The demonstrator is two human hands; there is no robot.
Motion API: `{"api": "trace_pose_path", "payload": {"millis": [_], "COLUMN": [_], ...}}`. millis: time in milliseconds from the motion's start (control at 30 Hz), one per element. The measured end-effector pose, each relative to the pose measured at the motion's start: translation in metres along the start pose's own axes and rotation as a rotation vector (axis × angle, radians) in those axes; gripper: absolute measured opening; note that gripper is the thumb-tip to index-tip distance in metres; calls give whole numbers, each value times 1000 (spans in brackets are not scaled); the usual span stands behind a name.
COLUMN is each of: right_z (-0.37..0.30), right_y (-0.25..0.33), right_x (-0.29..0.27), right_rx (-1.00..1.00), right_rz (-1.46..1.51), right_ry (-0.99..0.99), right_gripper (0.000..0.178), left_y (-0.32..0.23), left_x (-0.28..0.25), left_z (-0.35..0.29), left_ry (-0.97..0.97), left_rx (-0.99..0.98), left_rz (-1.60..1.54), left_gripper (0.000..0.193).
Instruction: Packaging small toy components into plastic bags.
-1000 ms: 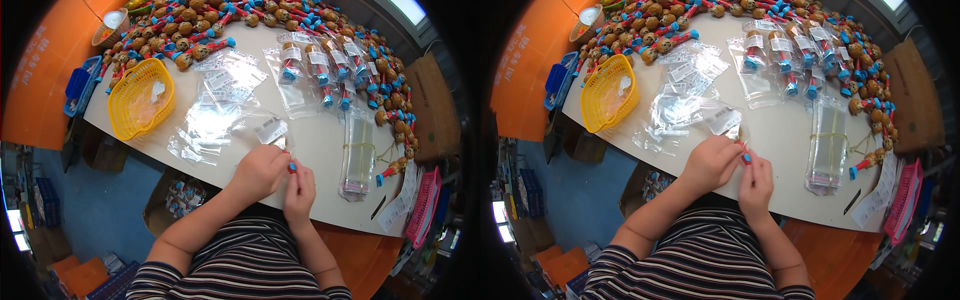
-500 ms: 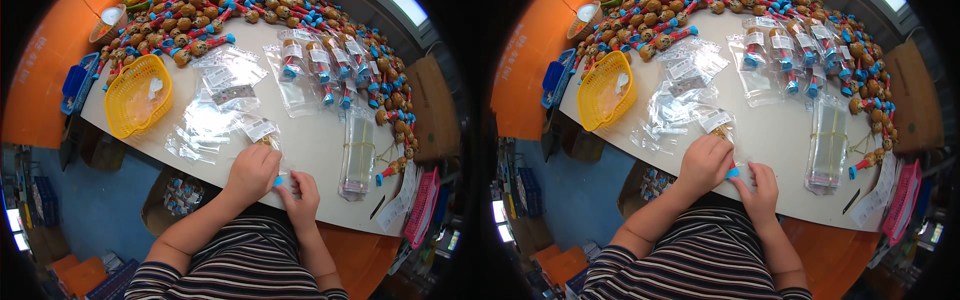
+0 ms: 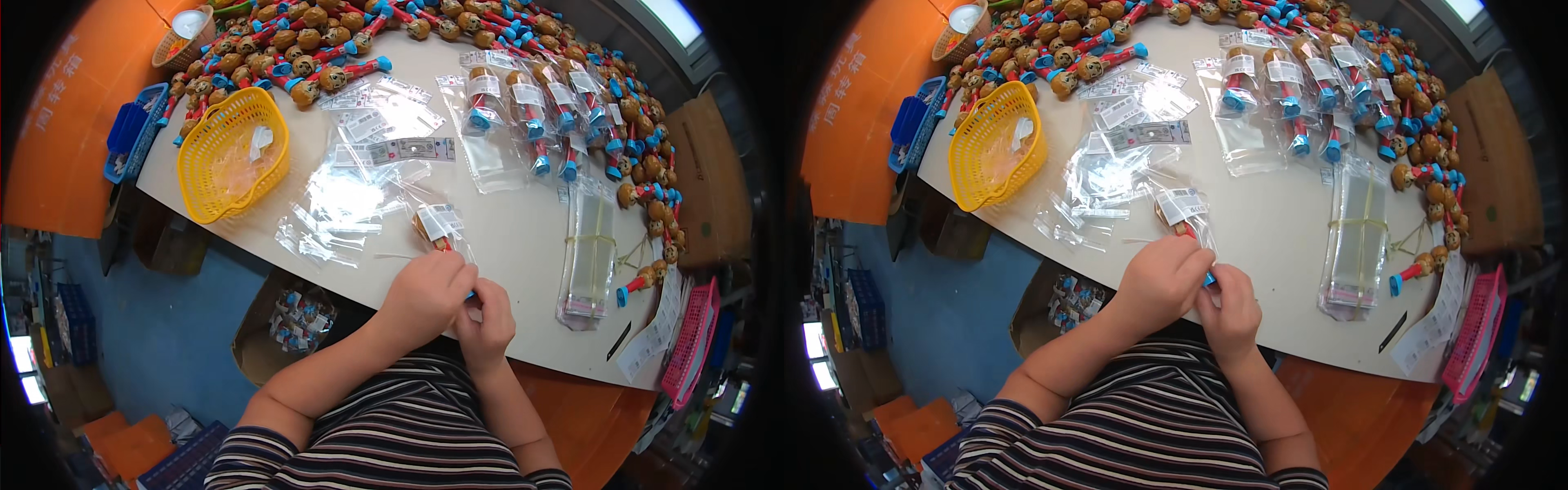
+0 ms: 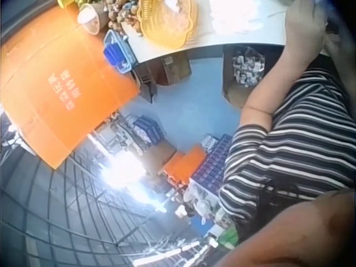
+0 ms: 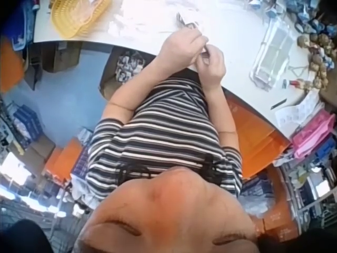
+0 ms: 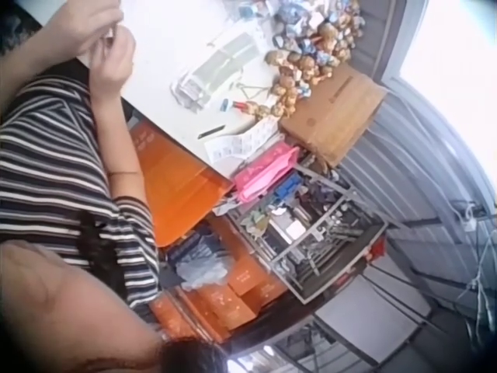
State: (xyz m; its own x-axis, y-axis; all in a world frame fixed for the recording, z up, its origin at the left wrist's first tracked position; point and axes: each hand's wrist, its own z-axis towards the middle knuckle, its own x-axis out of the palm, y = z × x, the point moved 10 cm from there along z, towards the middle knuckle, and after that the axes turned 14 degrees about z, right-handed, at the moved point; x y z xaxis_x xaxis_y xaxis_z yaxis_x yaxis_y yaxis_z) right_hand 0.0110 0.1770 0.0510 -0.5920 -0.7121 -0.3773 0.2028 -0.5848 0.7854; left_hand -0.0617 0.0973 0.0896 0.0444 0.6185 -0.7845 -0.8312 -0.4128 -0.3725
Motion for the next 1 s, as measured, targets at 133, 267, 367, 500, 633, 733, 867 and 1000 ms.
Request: {"api": "trace_pose_path", "payload": {"millis": [133,267,367,500,633,733,867,1000], "right_z": [-19,-18,-14,-8,-20,-2,0,13], "right_y": [-40,-30,-22,-24,-54,-11,2,-4], "right_x": [-10,-12,-11,-14,-8,3,13,13], "right_rx": [410,335,186,138,343,56,-57,55], "right_rz": [376,417,318,276,294,-15,-133,-110], "right_ry": [-106,-72,-42,-36,-28,23,-23,-20], "right_gripper": [33,28,25,21,24,32,37,31], "left_y": [-4,7,3,2,13,18,30,56], "left_x": [-4,-4,-2,1,4,2,-9,-6], "left_z": [0,-10,-13,-18,-21,-25,-32,-39], "left_ry": [34,24,34,52,7,-137,-288,-275], "left_rx": [-25,-82,-78,-88,-117,-97,-229,-394], "left_rz": [-7,-16,-15,-8,40,67,123,65], "left_gripper": [20,21,21,22,25,26,25,24]}}
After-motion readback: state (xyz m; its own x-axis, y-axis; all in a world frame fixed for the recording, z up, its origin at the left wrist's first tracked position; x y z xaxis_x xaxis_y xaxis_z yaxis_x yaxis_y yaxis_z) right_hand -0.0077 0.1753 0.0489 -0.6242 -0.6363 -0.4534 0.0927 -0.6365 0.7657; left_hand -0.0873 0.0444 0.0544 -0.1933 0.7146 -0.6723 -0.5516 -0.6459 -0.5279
